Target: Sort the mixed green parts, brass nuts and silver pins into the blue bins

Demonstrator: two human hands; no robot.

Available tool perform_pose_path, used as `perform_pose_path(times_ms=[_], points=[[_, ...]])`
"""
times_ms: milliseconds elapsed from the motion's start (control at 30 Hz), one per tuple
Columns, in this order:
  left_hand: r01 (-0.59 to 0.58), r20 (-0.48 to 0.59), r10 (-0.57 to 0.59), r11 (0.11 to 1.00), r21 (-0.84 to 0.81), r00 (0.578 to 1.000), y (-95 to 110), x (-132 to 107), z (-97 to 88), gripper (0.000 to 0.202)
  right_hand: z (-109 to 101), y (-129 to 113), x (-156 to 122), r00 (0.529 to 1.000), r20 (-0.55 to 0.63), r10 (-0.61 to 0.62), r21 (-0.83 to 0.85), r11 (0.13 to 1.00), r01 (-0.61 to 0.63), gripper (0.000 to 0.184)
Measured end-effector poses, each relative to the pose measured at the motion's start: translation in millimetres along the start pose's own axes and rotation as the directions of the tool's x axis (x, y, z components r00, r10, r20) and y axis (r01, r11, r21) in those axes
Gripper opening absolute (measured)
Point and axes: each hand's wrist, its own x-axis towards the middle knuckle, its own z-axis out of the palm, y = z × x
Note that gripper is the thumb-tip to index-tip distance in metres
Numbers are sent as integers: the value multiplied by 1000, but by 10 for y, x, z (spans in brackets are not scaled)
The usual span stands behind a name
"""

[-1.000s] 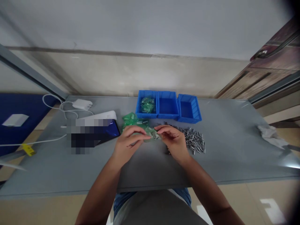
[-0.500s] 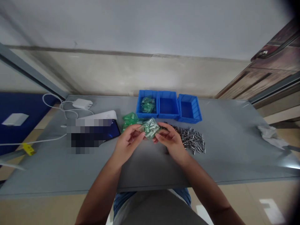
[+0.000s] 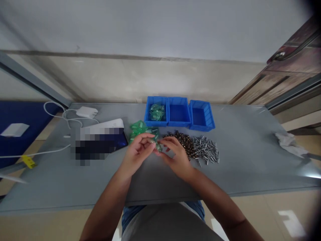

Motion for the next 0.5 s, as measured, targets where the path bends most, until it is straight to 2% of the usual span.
perform_pose_path(times_ms=[100, 233, 333, 433, 500], points=[[-46, -14, 47, 999, 25, 999, 34, -3, -29, 25, -30, -31, 6, 991, -27, 130, 166, 978, -124, 11], [-86, -80, 96, 989, 120, 992, 50, -25, -74, 27, -104, -117, 44, 944, 69, 323, 354, 876, -326, 11], [-81, -71, 95, 982, 172, 993, 40, -42, -91, 29, -119, -131, 63, 924, 114, 366, 409, 830, -379, 13], [-68, -74, 87, 972, 224, 993, 29, -43, -113, 27, -104, -79, 62, 895, 118, 429, 533, 734, -422, 12], [-78, -94, 113, 945, 317, 989, 21, -32, -133, 27, -98, -35, 57, 879, 127, 460, 605, 666, -436, 14]])
